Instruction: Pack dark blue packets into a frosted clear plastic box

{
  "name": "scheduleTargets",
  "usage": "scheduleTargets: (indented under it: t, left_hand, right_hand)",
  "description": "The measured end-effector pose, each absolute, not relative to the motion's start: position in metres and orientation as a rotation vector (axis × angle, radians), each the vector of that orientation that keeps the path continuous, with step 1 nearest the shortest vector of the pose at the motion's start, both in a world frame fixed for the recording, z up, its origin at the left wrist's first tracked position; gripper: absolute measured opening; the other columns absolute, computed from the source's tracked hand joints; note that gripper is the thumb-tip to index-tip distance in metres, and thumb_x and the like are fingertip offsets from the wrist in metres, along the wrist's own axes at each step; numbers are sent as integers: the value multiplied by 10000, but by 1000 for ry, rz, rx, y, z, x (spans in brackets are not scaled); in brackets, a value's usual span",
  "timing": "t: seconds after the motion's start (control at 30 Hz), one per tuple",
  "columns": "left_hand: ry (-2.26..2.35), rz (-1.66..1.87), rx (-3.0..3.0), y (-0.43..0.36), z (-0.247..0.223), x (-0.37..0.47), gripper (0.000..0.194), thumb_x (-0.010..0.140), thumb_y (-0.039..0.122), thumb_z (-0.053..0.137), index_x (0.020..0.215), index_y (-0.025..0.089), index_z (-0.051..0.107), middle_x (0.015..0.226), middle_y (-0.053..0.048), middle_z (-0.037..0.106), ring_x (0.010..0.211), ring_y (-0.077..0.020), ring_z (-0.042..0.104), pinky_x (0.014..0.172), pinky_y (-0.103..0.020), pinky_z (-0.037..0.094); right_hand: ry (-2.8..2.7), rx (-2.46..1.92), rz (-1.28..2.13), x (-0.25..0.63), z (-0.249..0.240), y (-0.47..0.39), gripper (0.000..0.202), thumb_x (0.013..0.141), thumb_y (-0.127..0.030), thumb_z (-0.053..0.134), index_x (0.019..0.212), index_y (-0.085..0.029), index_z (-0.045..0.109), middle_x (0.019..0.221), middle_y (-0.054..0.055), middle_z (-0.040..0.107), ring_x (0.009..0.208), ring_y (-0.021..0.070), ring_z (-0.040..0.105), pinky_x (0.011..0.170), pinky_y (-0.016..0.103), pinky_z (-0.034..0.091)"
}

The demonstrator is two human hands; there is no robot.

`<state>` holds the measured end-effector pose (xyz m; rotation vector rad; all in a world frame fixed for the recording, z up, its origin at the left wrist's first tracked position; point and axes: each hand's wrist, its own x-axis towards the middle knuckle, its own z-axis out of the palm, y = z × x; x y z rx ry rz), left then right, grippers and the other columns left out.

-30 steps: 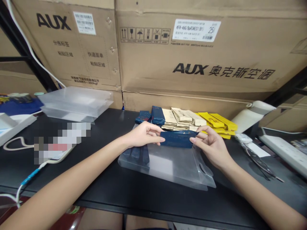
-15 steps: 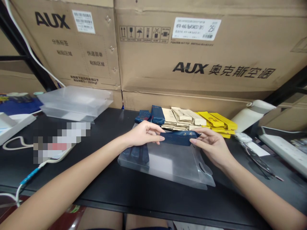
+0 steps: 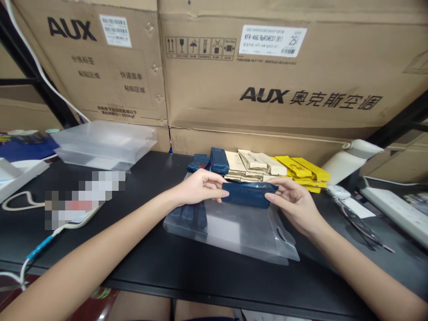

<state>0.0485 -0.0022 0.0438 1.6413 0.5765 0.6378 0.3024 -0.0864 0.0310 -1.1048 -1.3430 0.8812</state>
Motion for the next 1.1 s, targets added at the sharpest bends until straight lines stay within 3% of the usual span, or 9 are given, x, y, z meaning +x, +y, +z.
scheduleTargets:
  t: [0.17, 0.3, 0.43, 0.53, 0.77, 1.1]
  left_hand:
    - [530, 633, 1669, -3, 47, 48, 237, 695, 267, 802, 713, 134, 607, 640, 14, 657, 606, -121, 677, 657, -244, 530]
    - [514, 606, 1694, -1, 47, 48, 243, 709, 261, 784, 890, 124, 695, 776, -42, 727, 659, -132, 688, 699, -273, 553]
    - [577, 753, 1801, 1, 44, 48, 221, 755, 273, 735, 922, 131, 709, 932, -86, 745, 884, -196, 706, 798, -314, 553]
    - [591, 878, 1970, 0, 43, 47, 208, 795, 296, 695, 947, 154, 704, 1060, -80, 729, 1058, -220, 663, 974, -371, 492]
    - [838, 737, 2464, -7, 45, 44, 370, 845, 356, 653, 1162, 168, 620, 1236, -105, 652, 1172, -262, 582, 1033, -411, 431]
    - [874, 612, 2479, -4, 44, 42, 393, 853, 457, 617, 1152, 203, 590, 1211, -102, 632, 1165, -284, 556, 1024, -451, 404]
  right_hand:
    - [-1287, -1130, 944, 301, 33, -85, 347, 725, -444, 787, 972, -283, 605, 761, -15, 673, 736, 192, 660, 719, 342, 533]
    - [-1183, -1161, 925, 299, 40, -83, 311, 744, -481, 732, 941, -295, 579, 766, -15, 672, 719, 209, 652, 656, 339, 519]
    - [-1068, -1220, 839, 302, 45, -79, 214, 752, -474, 701, 864, -304, 636, 893, 27, 674, 831, 243, 634, 650, 349, 507]
    - [-994, -1280, 808, 311, 46, -73, 218, 707, -492, 729, 775, -299, 652, 847, 49, 658, 808, 263, 612, 593, 354, 484]
    - [-1133, -1411, 974, 338, 49, -59, 299, 557, -477, 829, 672, -242, 683, 704, 23, 618, 629, 177, 547, 530, 291, 445]
    - [-1199, -1507, 1071, 370, 55, -59, 294, 625, -460, 826, 697, -207, 695, 668, 20, 634, 573, 148, 557, 520, 277, 416]
